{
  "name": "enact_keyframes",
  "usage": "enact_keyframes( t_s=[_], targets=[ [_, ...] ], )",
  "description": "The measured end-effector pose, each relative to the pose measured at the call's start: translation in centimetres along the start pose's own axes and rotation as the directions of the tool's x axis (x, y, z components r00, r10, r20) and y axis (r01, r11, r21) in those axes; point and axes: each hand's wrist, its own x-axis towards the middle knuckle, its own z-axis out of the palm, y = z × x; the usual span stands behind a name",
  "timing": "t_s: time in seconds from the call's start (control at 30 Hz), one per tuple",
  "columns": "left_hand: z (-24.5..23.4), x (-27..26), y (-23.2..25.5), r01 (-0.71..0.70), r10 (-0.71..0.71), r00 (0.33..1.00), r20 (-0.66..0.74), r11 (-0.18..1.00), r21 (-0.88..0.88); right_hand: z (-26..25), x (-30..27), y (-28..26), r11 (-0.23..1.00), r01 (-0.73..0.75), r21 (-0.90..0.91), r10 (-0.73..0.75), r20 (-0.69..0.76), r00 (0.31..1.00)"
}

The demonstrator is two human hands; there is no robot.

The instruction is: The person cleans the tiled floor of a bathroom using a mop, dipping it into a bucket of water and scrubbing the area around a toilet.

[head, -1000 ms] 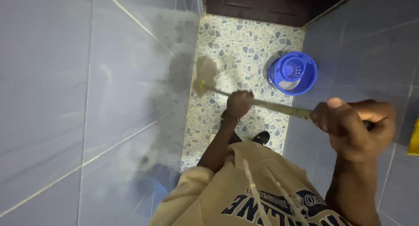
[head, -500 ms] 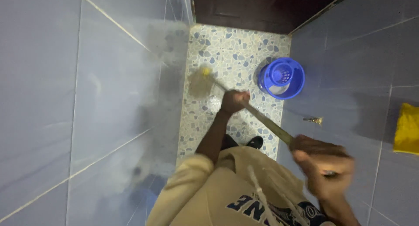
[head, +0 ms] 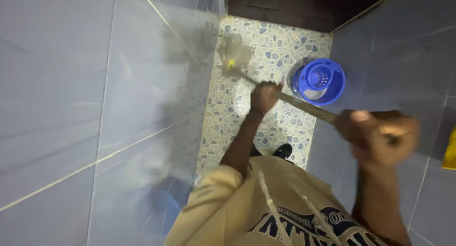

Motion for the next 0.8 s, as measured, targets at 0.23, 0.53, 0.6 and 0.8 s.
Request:
enact_keyframes(
  t_s=[0.23, 0.53, 0.6, 0.8],
  targets=[
    [2.0, -12.1, -2.0, 0.025, -0.102, 0.975, 0.196, 0.932, 0.362, -2.4, -0.6, 0.2, 0.932, -0.242, 0.269, 0.247, 0.016, 0.969],
    [1.5, -9.3, -3.6, -0.159, 0.076, 0.912, 0.403, 0.971, 0.176, -2.9, -7.3, -2.2, 0.968, -0.160, -0.193, 0.129, -0.161, 0.978],
    [1.9, -6.7, -4.6, -0.193, 0.160, 0.922, 0.353, 0.979, 0.059, -2.5, -7.4, -2.9, 0.961, -0.098, -0.259, 0.067, -0.125, 0.990],
    [2.3, 2.5, -8.9, -0.339, 0.305, 0.941, 0.146, 0.850, 0.404, 3.1, -6.8, 1.6, 0.978, -0.015, -0.207, 0.032, 0.079, 0.996]
  ],
)
